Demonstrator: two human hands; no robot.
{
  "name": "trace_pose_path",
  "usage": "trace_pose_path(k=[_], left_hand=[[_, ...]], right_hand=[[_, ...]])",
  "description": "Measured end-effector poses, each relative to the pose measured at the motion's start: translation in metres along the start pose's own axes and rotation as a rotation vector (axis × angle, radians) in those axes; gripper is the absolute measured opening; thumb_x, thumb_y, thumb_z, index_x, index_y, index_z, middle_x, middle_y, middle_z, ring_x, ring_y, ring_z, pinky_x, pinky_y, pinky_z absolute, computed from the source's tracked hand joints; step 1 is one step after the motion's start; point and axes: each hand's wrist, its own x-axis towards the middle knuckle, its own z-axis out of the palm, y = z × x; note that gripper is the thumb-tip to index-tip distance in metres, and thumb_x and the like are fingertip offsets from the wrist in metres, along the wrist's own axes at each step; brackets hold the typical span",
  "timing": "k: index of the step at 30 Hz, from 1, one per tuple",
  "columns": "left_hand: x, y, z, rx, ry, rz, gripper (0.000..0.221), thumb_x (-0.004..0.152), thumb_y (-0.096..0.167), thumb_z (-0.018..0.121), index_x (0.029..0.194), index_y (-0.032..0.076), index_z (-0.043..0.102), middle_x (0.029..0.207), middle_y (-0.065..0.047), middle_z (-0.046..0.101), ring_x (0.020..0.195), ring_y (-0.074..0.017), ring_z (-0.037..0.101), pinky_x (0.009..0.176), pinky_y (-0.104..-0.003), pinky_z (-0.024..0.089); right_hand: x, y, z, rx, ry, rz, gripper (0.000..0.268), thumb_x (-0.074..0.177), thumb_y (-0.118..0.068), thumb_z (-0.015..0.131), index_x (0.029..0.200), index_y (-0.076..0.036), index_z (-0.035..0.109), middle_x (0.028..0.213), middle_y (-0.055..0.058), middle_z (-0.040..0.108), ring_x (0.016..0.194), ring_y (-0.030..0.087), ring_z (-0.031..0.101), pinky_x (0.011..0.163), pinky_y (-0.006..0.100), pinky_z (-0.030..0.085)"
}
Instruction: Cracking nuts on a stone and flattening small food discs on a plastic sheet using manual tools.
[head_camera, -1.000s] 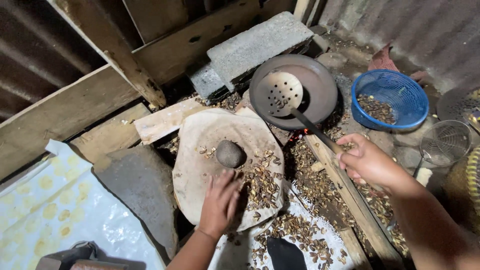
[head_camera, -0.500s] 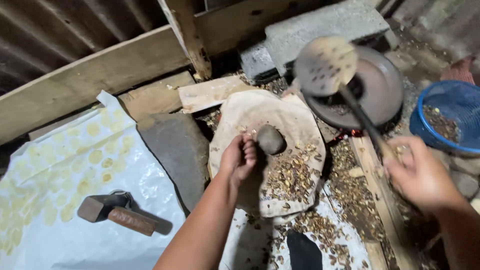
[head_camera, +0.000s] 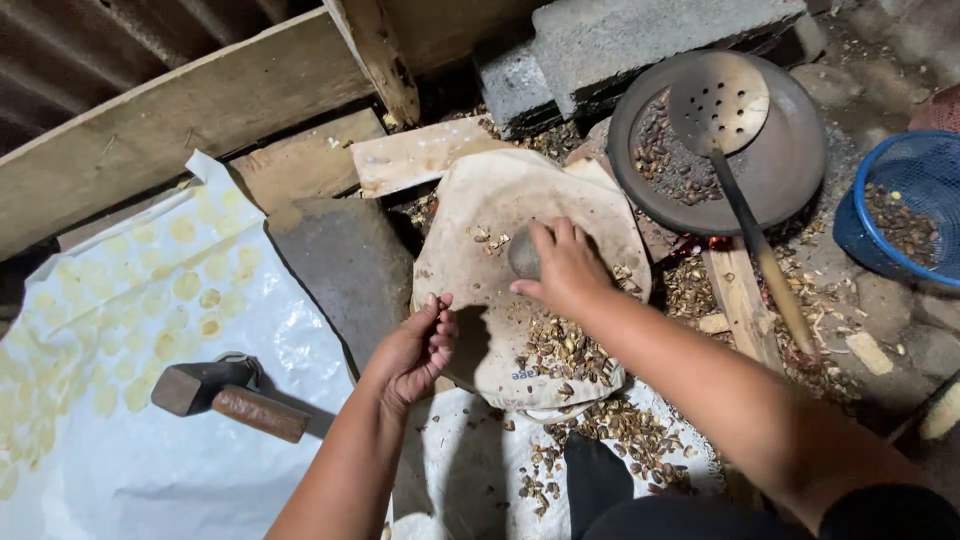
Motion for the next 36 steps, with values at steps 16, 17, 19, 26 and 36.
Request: trace_pose_path(k=[16,17,19,26,36], left_hand=[[0.071,-0.064,0.026,1.724,0.028,1.342,0.017,0.086,0.033,0.078,0.100,0.024,0.073,0.100,0.004,0.068,0.109,-0.0216,0.062,0.099,-0.041,0.048],[0.067,-0.062,0.025,1.731,0.022,1.377,0.020,0.087,0.034,0.077,0.102,0.021,0.072,0.102,0.001,0.068,0.108,-0.0234,0.063,0.096,-0.042,0.049],[0.066,-0.062,0.007,1.721,0.032,1.358,0.018,0.090,0.029,0.074,0.105,0.020,0.072,0.102,-0.001,0.066,0.108,-0.0248,0.062,0.093,-0.040,0.050],[0.046,-0.054,0.009,1.554,0.100,1.335,0.024,0.093,0.016,0.071,0.116,0.010,0.069,0.107,-0.011,0.062,0.109,-0.0341,0.061,0.092,-0.043,0.052],[0.067,-0.054,0.024,1.524,0.200,1.259,0.018,0.089,0.035,0.077,0.090,0.019,0.071,0.101,-0.004,0.063,0.103,-0.0303,0.060,0.089,-0.046,0.048]], right_hand=[[-0.065,0.049,0.011,-0.089,-0.077,0.185,0.050,0.098,-0.041,0.058,0.142,-0.021,0.043,0.123,0.021,0.057,0.091,0.050,0.072,0.076,0.056,0.062],[-0.061,0.048,0.013,-0.081,-0.098,0.182,0.050,0.100,-0.041,0.055,0.144,-0.022,0.040,0.120,0.020,0.057,0.091,0.050,0.072,0.074,0.055,0.062],[-0.066,0.009,0.002,-0.006,-0.065,0.131,0.050,0.101,-0.038,0.056,0.146,-0.021,0.042,0.119,0.022,0.058,0.087,0.045,0.072,0.069,0.048,0.062],[-0.065,-0.018,0.001,-0.058,-0.082,0.014,0.049,0.102,-0.033,0.055,0.146,-0.014,0.046,0.121,0.031,0.058,0.096,0.053,0.070,0.075,0.057,0.062],[-0.057,-0.003,0.000,-0.087,-0.127,0.058,0.052,0.102,-0.039,0.052,0.146,-0.013,0.042,0.120,0.029,0.062,0.104,0.051,0.068,0.082,0.061,0.058]])
